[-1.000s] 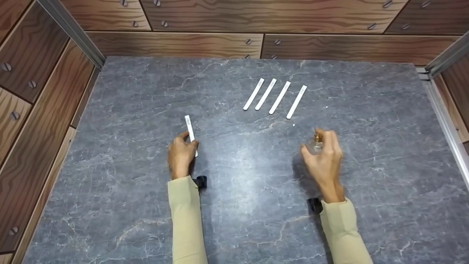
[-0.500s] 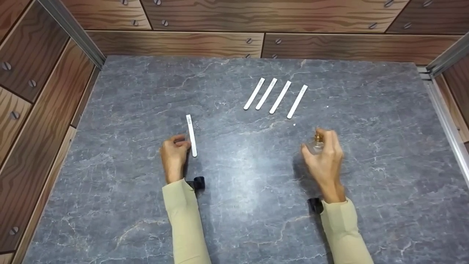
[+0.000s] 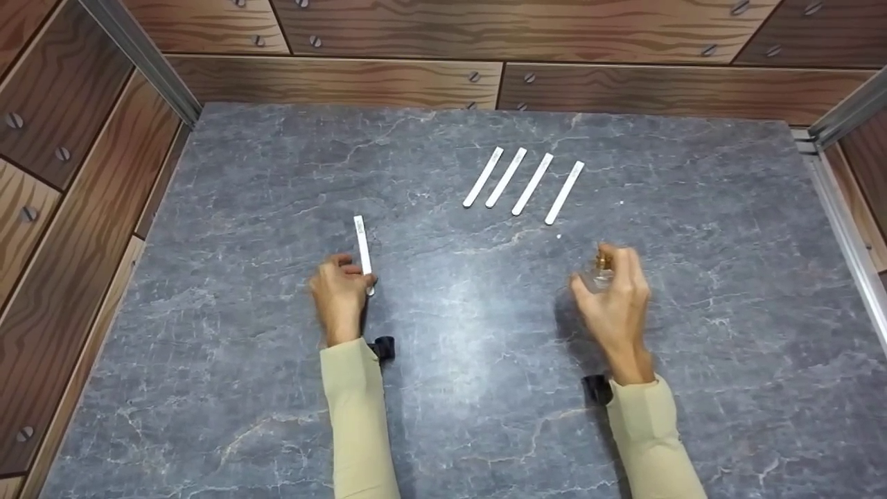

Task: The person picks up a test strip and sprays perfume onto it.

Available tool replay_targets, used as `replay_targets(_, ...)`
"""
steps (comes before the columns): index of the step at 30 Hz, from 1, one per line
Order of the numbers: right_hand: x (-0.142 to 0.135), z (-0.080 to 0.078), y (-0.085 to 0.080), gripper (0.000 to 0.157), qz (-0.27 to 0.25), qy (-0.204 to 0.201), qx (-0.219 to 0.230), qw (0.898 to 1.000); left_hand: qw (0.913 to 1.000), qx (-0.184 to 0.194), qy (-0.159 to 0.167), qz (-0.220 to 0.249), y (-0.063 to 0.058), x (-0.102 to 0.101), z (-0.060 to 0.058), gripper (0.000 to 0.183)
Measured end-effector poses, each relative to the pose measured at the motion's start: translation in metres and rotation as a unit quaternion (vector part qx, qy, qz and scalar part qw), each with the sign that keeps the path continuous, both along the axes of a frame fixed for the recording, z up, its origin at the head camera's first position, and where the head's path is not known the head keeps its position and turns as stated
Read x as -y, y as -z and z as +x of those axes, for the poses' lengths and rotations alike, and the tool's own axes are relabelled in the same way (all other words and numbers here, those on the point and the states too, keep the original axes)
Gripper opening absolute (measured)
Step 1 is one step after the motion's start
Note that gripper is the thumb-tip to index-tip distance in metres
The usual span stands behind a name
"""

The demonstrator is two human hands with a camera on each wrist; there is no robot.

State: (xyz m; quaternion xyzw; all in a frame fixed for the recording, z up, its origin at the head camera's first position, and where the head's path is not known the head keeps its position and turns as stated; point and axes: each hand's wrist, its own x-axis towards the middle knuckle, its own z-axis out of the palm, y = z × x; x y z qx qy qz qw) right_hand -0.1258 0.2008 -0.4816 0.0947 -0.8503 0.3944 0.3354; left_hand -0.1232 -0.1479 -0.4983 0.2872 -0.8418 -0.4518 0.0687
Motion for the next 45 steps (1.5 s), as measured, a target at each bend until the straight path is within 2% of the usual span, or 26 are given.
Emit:
replay_targets(7,0.003,-0.001,-0.002,0.044,0.007,-0.001,0.0,1.0,0.9994,-0.008,0.0,-0.034,-0.001,0.0,0.002,0.039)
replay_targets(12,0.001,-0.001,-0.001,0.044,0.01,0.001,0.003,1.0,0.9988,-0.007,0.014,-0.047,-0.002,0.0,-0.001,0.028)
replay_targets(17,-0.002,0.0,0.001,0.044,0.008,0.006,0.006,1.0,0.9988,0.003,0.028,-0.04,-0.001,-0.003,-0.003,0.028)
replay_targets(22,-0.002,0.001,0.0,0.044,-0.003,0.009,-0.001,1.0,0.9977,-0.015,0.035,-0.057,0.0,-0.005,-0.003,0.027)
replay_targets(27,-0.002,0.0,0.001,0.042,0.003,-0.002,-0.006,1.0,0.9973,0.0,0.039,-0.063,0.003,-0.007,-0.002,0.021)
replay_targets(30,-0.003,0.001,0.001,0.042,0.005,-0.002,-0.008,1.0,0.9972,-0.001,0.057,-0.049,0.003,-0.007,-0.003,0.019)
replay_targets(32,-0.003,0.0,0.0,0.042,0.005,-0.001,-0.01,1.0,0.9966,-0.019,0.071,-0.037,0.002,-0.006,-0.003,0.019)
replay_targets(35,-0.003,0.0,0.0,0.041,0.009,-0.001,-0.01,1.0,0.9938,-0.055,0.097,0.01,-0.001,-0.008,-0.003,0.019)
replay_targets(38,-0.002,0.0,0.0,0.041,0.006,-0.002,-0.011,1.0,0.9845,-0.078,0.134,0.081,-0.005,-0.017,-0.003,0.02)
replay_targets(40,-0.001,0.0,0.0,0.041,0.006,-0.003,-0.01,1.0,0.9775,-0.077,0.158,0.116,-0.008,-0.025,-0.004,0.021)
replay_targets(45,-0.002,0.0,0.001,0.041,0.008,-0.003,-0.006,1.0,0.9664,-0.082,0.196,0.145,-0.011,-0.046,-0.007,0.021)
